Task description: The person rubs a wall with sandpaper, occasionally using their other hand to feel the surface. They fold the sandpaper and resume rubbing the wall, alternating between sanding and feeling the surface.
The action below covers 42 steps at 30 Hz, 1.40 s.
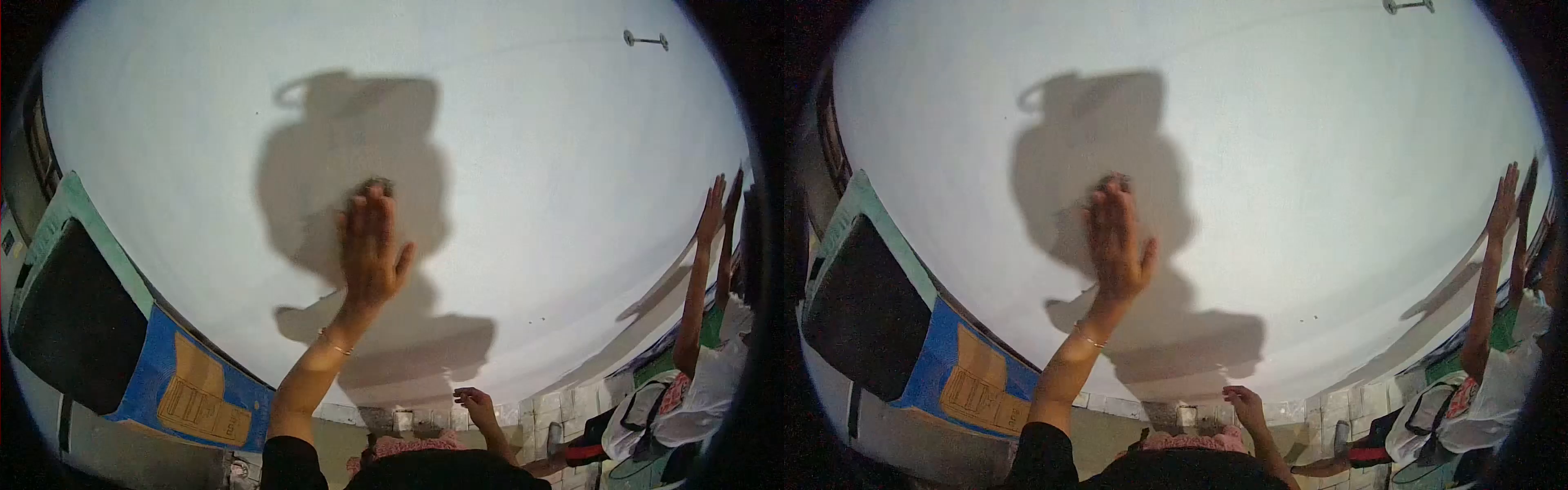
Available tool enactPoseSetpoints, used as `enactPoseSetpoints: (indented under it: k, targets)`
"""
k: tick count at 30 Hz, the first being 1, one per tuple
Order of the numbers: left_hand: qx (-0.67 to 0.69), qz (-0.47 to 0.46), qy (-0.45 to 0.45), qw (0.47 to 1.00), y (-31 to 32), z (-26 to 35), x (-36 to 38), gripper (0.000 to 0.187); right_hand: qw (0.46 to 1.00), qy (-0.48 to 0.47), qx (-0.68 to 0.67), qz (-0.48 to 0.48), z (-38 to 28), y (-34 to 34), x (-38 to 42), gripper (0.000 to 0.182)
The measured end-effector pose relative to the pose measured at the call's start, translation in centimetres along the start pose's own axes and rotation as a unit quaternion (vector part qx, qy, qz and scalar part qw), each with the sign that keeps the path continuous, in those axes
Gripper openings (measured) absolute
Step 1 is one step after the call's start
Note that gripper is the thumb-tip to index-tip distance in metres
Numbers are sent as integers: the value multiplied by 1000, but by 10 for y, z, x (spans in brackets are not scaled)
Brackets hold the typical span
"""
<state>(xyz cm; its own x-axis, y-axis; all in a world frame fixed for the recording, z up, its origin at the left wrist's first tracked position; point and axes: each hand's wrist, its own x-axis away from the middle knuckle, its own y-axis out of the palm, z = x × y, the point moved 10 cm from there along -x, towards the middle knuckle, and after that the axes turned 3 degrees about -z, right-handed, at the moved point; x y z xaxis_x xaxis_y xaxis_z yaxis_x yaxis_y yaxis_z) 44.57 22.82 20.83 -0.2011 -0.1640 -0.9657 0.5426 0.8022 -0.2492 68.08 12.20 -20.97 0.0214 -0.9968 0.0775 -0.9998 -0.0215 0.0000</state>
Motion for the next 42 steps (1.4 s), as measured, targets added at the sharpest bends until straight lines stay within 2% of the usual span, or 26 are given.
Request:
enactPoseSetpoints:
  k: [2, 3, 4, 7, 10, 12, 15, 20, 21, 22, 24, 27, 29, 31, 32, 34, 35, 37, 39, 41, 42]
  targets:
    - [-39, 54, -35, 997, -24, -34, -9, 67, 1000, -10, 15, -6, -3, 6, -3, 25]
    - [-17, 84, -62, 994, -39, -52, -15, 67, 1000, -12, 15, -5, -3, 6, -4, 25]
    - [-61, 82, -89, 991, -47, -71, -16, 67, 1000, -3, 12, 1, 0, 4, -3, 25]
    - [-59, 117, -96, 987, -57, -68, -24, 65, 1000, 6, -1, 13, 2, 5, 1, 24]
    - [-26, 23, -54, 998, -20, -24, -9, 68, 1000, 22, 2, 15, 10, 6, 2, 23]
    - [18, -50, 31, 998, 7, 16, 11, 74, 999, 38, 16, 13, 15, 9, 3, 23]
    - [-45, -38, 42, 997, 0, 3, 6, 73, 1000, 24, 3, 2, 8, 14, 0, 24]
    - [-75, 116, -105, 985, -89, -111, -57, 66, 999, 26, 16, 30, 2, 3, 5, 24]
    - [-66, 145, -142, 977, -104, -127, -69, 66, 999, 26, 13, 33, 6, 1, 6, 24]
    - [-64, 143, -140, 978, -105, -128, -81, 66, 999, 15, 10, 39, 10, -2, 7, 25]
    - [-67, 150, -113, 980, -108, -124, -92, 66, 999, 19, 1, 42, 25, -8, 7, 25]
    - [-63, 42, 24, 997, -53, -46, -82, 68, 999, 23, -14, 35, 41, -4, 6, 25]
    - [11, -61, 104, 993, -11, 23, -43, 69, 999, 26, 8, 27, 30, 5, 4, 25]
    - [-7, -132, 185, 974, 18, 69, -3, 70, 1000, 3, -7, 13, 26, 11, -2, 25]
    - [-6, -128, 184, 975, 22, 63, -1, 70, 1000, 8, 26, 8, 23, 12, -5, 26]
    - [-52, -77, 121, 988, 14, 25, -10, 70, 1000, 7, 13, 18, 19, 10, -7, 26]
    - [-39, -9, 83, 996, -4, 5, -20, 70, 1000, 10, -3, 27, 21, 9, -6, 26]
    - [-4, 41, -43, 998, -22, -43, -20, 73, 999, 21, 0, 37, 32, 1, -3, 26]
    - [-37, 60, -75, 995, -23, -44, -12, 73, 998, 13, -28, 56, 39, -3, 4, 25]
    - [-58, -20, -15, 998, 10, -7, 19, 76, 997, 30, -37, 56, 51, -5, 9, 24]
    - [-7, -77, 20, 997, 32, 18, 42, 77, 998, 34, -26, 50, 57, -4, 9, 23]
